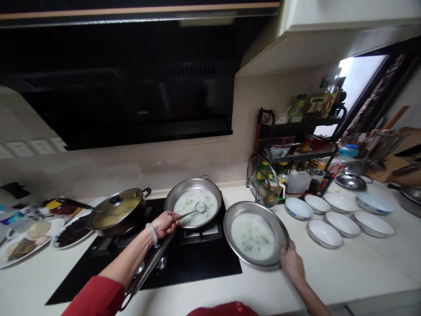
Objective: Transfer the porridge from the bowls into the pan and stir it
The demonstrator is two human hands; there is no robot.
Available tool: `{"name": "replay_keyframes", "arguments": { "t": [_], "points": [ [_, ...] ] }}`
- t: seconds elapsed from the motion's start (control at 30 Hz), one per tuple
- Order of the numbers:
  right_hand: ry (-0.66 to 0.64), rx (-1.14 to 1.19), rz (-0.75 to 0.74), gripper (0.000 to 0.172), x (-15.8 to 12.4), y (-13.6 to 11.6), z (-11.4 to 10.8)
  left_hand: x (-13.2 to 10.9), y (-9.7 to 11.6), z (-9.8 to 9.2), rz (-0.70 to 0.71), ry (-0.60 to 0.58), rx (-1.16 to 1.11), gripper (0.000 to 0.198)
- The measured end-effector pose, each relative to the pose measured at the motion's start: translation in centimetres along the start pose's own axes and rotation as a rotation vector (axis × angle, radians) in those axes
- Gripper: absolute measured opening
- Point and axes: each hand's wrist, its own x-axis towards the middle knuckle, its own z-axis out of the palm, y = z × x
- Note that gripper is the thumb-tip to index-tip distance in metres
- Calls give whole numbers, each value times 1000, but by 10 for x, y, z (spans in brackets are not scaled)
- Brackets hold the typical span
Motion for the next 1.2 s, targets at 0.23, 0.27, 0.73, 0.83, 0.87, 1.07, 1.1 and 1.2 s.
{"name": "replay_keyframes", "arguments": {
  "t": [0.23,0.27,0.73,0.83,0.87,1.07,1.1,1.2],
  "points": [
    [6,14,2,53,1,2,2,-4,6,2,-12,-25,-20,13],
    [7,14,1,53,2,2,3,-4,6,2,-13,-30,-19,13],
    [7,24,27,55,3,3,5,-10,15,10,-26,-13,39,13],
    [13,23,19,55,4,3,6,-16,23,14,-10,-22,40,14],
    [14,24,15,55,4,3,6,-19,26,16,-1,-29,40,14],
    [14,22,7,54,1,1,3,-40,44,39,60,-117,57,15],
    [12,22,7,54,0,1,2,-44,46,45,63,-142,62,16],
    [5,30,21,54,-1,0,1,-50,46,64,56,-215,84,18]
  ]
}}
